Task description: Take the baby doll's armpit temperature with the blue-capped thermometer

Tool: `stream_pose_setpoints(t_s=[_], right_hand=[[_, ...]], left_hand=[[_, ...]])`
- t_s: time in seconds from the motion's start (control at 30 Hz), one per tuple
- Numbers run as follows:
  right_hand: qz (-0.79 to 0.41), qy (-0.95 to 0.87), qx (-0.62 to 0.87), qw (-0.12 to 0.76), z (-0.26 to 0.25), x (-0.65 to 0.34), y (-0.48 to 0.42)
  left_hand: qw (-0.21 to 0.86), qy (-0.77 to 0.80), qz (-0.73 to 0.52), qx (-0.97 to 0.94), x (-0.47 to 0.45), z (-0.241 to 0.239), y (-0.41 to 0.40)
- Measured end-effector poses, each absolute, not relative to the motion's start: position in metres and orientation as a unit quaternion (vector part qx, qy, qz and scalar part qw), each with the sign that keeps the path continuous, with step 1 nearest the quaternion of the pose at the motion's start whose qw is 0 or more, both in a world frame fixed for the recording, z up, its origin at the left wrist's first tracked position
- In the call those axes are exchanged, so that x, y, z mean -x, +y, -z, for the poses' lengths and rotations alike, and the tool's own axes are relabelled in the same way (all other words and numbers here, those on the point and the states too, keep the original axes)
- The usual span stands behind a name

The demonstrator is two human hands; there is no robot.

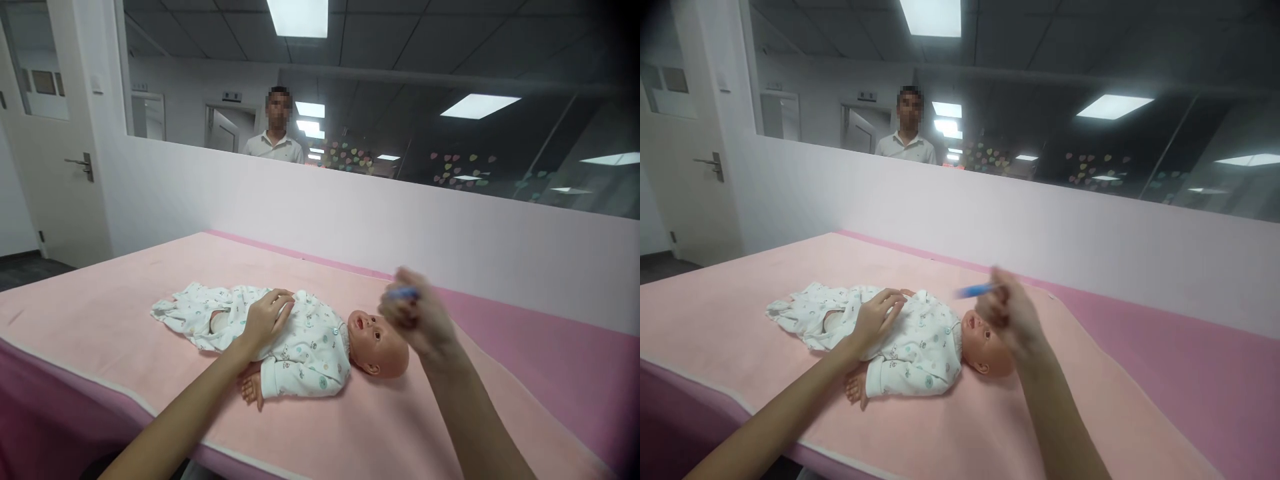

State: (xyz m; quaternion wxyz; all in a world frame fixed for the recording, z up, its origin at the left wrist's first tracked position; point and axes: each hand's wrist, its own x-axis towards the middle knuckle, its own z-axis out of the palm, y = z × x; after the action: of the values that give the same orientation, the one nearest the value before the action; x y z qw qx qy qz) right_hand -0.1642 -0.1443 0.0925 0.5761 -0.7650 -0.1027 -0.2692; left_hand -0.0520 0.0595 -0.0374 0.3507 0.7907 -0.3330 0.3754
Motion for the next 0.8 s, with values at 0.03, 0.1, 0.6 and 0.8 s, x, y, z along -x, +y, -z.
stream_pose_setpoints(t_s=[0.03,0.1,0.6,0.8], right_hand=[[0.26,-0.093,0.802,0.529,-0.086,0.165,-0.142],[0.285,-0.081,0.843,0.449,-0.08,0.169,-0.136],[0.295,-0.071,0.795,0.525,-0.087,0.156,-0.124],[0.454,-0.122,0.863,0.187,-0.057,0.182,-0.129]], left_hand=[[0.346,-0.331,-0.371,-0.796,0.051,0.038,0.059],[0.33,-0.333,-0.361,-0.806,0.05,0.039,0.059],[0.276,-0.348,-0.34,-0.829,0.046,0.043,0.058],[0.268,-0.352,-0.326,-0.836,0.046,0.043,0.059]])
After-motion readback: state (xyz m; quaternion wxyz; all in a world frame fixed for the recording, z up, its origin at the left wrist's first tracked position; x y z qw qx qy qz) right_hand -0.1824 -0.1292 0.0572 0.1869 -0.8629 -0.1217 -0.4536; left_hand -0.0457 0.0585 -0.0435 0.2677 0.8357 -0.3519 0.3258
